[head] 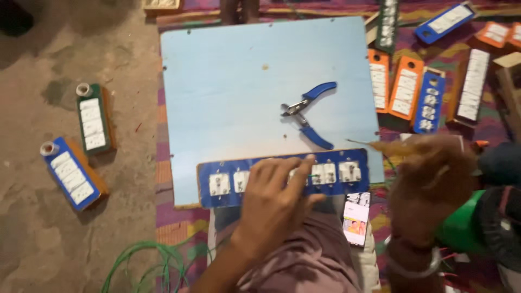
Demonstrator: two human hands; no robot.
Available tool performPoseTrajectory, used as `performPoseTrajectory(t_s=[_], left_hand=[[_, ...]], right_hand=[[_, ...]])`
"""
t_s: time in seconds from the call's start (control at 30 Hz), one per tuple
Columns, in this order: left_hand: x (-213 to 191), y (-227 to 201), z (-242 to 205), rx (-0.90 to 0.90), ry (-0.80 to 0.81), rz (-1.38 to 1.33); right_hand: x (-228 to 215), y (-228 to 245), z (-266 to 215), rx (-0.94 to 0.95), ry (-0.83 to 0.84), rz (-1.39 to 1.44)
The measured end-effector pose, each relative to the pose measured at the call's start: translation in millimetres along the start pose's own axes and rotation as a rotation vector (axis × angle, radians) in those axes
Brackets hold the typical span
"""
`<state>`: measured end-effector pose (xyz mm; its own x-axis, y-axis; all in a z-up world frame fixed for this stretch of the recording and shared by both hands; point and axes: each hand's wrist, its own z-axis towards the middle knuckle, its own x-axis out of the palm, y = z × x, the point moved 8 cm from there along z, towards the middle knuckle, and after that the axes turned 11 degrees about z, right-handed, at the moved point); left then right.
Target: The person is wiring a multi-switch electrical board. They use wire cutters to strip green wires and a screwdriver to secure the wires into the terminals of the switches mounted on a blue board.
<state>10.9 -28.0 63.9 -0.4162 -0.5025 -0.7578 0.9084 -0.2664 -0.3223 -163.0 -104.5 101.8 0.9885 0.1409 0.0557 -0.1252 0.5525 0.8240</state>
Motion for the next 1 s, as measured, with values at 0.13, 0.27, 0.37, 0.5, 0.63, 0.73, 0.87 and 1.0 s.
performPoseTrajectory(t_s=[0.13,0.27,0.37,0.5,0.63,0.73,0.87,1.0], left_hand=[[-12.5,6.0,-29.1,-0.121,0.098,0.163],[-12.0,3.1,-27.4,-0.087,0.051,0.300],[-8.0,-1.2,-35.9,-0.048,0.047,0.348],[-10.8,-4.3,-36.2,-0.044,0.048,0.350],[-11.4,-0.1,-35.1,-0.057,0.167,0.239],[-16.7,10.6,-44.0,-0.144,0.293,0.006],[-23.9,28.6,-63.1,-0.362,0.485,-0.342],[-55.1,35.2,-60.1,-0.217,0.347,-0.119]], right_hand=[[41.3,-44.3,44.3,0.071,0.425,-0.203],[79.2,-111.5,54.2,-0.087,0.908,-0.616],[86.0,-127.6,53.9,-0.431,1.031,-1.023],[87.2,-146.7,58.4,-0.200,1.243,-1.158],[91.5,-137.2,49.3,-0.258,1.205,-1.019],[77.1,-147.8,52.4,-0.180,1.176,-1.022],[24.2,-139.5,91.4,0.091,0.781,-0.370],[-38.4,-149.9,92.6,0.548,0.370,0.669]])
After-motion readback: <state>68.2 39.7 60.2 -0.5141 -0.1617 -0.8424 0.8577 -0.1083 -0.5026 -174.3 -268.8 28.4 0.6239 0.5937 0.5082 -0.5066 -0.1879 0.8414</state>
